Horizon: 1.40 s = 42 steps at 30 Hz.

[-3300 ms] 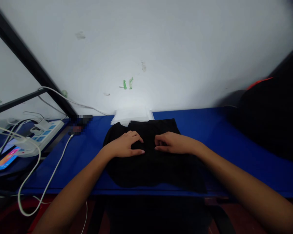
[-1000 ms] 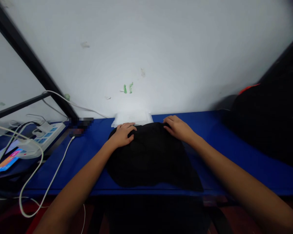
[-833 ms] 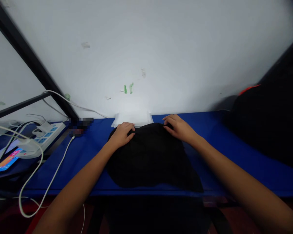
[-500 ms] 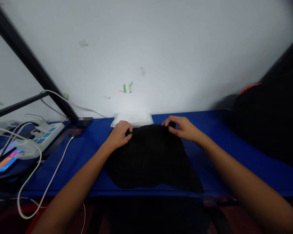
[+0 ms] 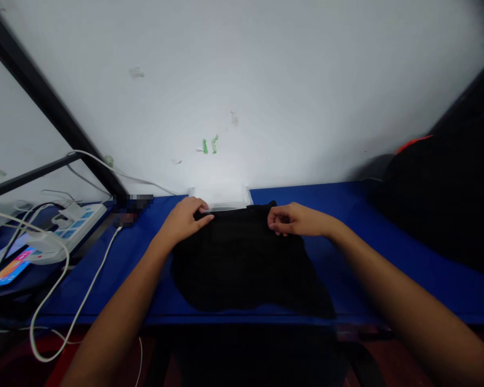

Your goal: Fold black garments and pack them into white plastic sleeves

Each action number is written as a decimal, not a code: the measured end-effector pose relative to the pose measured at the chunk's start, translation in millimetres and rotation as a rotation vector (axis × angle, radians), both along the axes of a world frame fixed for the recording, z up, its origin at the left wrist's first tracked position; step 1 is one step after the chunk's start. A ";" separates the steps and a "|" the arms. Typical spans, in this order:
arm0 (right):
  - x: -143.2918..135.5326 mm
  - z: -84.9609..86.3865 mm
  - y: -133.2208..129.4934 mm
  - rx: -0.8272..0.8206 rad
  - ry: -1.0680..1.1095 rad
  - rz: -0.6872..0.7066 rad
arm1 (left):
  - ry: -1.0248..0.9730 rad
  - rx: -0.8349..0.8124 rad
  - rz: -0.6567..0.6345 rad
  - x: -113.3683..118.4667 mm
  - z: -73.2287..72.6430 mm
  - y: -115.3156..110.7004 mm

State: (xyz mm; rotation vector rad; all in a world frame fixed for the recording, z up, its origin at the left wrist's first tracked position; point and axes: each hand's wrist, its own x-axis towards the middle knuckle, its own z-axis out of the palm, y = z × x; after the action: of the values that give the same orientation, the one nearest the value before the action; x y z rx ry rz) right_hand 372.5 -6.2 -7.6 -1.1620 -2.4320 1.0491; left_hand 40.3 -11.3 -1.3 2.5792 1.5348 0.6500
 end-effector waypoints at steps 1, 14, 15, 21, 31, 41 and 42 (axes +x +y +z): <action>-1.4 -0.8 0.1 0.027 -0.031 -0.003 | 0.072 0.045 0.087 -3.9 -1.0 3.1; -5.8 0.7 -2.0 0.133 -0.166 0.028 | 0.159 -0.046 0.249 -19.2 -5.5 14.0; -6.1 0.7 -2.1 0.136 -0.168 0.030 | 0.121 -0.042 0.242 -18.9 -4.4 13.3; -6.5 -0.4 -2.1 0.143 -0.179 0.037 | 0.002 -0.016 0.184 -19.6 -0.2 11.5; -6.2 -4.2 0.0 0.149 -0.200 0.047 | -0.142 0.165 -0.064 -14.7 -0.2 10.0; -7.2 -6.2 -2.7 0.163 -0.247 0.053 | -0.077 -0.272 -0.268 -4.6 14.5 -5.9; -7.9 -5.4 -3.6 0.165 -0.258 0.051 | -0.071 -0.306 -0.236 -3.0 15.3 -7.1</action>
State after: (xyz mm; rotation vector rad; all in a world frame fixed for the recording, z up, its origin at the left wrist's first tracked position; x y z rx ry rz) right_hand 364.6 -9.7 -13.0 -1.2536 -2.6973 0.7325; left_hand 37.3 -18.4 14.0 2.4230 1.1779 0.4385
